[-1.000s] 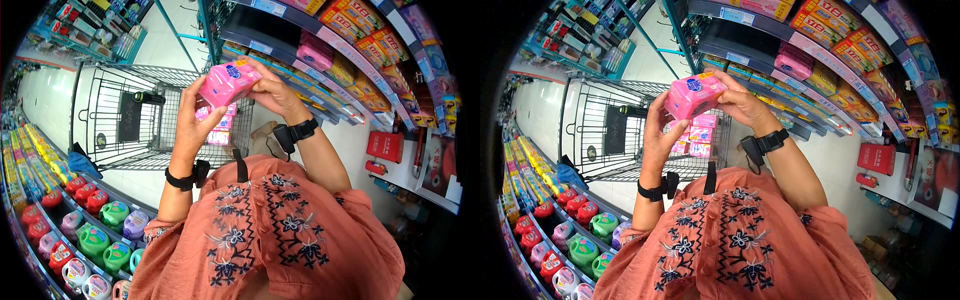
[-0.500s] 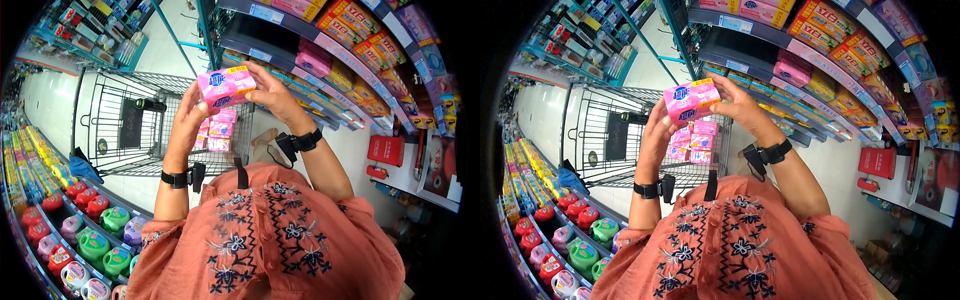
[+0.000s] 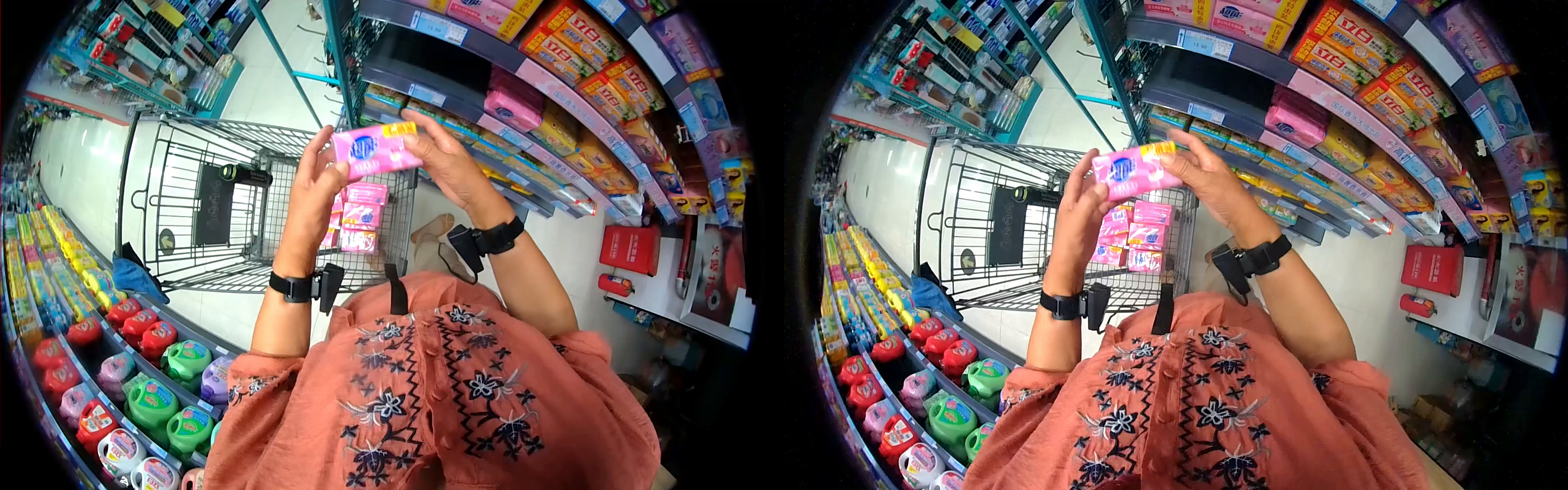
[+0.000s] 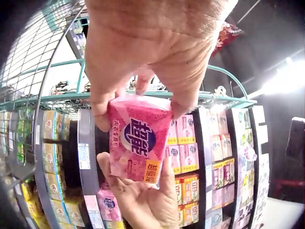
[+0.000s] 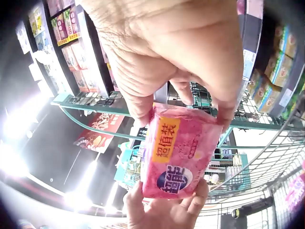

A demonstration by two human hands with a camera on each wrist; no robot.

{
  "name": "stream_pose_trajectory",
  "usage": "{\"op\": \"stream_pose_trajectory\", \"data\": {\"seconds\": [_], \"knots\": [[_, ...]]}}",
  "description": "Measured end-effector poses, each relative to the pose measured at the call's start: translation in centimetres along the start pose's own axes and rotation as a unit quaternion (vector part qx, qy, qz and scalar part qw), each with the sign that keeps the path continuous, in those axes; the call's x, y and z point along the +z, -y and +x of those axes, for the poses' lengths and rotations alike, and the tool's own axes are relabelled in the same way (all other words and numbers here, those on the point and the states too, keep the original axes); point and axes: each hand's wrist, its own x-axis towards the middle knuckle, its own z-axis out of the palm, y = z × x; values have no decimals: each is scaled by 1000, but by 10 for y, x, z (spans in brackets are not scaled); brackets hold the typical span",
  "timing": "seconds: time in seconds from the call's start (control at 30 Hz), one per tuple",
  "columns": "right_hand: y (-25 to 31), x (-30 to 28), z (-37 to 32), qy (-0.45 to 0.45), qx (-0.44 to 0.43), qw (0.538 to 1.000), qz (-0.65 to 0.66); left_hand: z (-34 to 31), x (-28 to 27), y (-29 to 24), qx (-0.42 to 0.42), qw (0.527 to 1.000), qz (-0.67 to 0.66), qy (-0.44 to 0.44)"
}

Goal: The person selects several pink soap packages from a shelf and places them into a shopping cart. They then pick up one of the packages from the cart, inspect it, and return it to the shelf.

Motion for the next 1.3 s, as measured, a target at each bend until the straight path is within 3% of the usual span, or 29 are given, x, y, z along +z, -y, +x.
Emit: {"op": "stream_pose_trajectory", "data": {"seconds": [0.17,0.33,0.73,0.93,1.1,1.3], "knots": [[17,1,-11,58,18,996,60,-8,7,-3,81,995,38,44],[26,2,-12,105,-16,994,32,-11,7,-11,83,992,61,71],[36,9,-19,90,-32,995,-23,-17,7,-18,84,992,68,62],[17,3,-15,27,56,997,-51,-19,12,-27,42,989,143,21],[3,5,-17,50,101,987,118,-13,4,-14,14,1000,-1,9],[-18,0,-17,122,124,944,281,-8,7,-7,27,999,33,17]]}}
